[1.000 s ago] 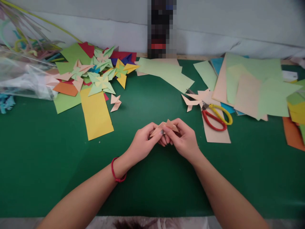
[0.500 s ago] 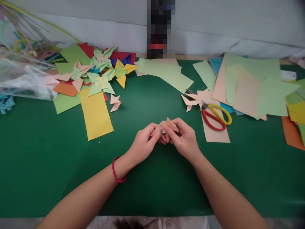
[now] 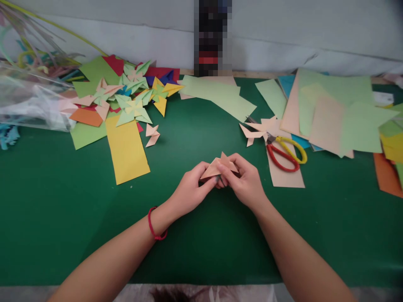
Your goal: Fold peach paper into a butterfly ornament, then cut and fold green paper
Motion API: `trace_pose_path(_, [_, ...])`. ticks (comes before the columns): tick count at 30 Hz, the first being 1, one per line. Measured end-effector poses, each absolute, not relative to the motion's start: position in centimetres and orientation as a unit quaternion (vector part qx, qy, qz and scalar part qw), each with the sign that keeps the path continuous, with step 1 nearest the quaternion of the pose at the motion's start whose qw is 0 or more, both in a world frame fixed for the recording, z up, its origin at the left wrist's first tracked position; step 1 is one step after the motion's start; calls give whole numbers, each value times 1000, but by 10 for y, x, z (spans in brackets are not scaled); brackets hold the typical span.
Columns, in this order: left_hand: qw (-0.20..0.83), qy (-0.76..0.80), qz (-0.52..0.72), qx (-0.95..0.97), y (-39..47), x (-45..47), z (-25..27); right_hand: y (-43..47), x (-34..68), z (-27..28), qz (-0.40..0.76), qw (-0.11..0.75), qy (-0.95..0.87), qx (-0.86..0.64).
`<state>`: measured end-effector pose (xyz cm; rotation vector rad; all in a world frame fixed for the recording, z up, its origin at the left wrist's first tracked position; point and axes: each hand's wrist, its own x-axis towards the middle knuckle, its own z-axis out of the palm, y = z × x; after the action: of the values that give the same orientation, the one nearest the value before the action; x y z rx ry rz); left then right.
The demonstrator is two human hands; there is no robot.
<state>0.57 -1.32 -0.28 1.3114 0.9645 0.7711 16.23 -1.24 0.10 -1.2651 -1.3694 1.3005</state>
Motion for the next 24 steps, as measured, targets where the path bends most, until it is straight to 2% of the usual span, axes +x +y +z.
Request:
trace_pose_path(4, [584,461,311,591,-12,3,-2,-13,162,3,527,421,-537,-506])
trace_pose_path(14, [575,464,314,596,-10,3,5,-12,160,6,545,424,-530,-492])
trace_pose_path(20, [601,456,319,574,-10,2,5,-12,159,5,575,412,-518,-480])
trace_pose_path(24, [628,435,339,550,-10,4,3,-12,161,4,552,417,-534,-486])
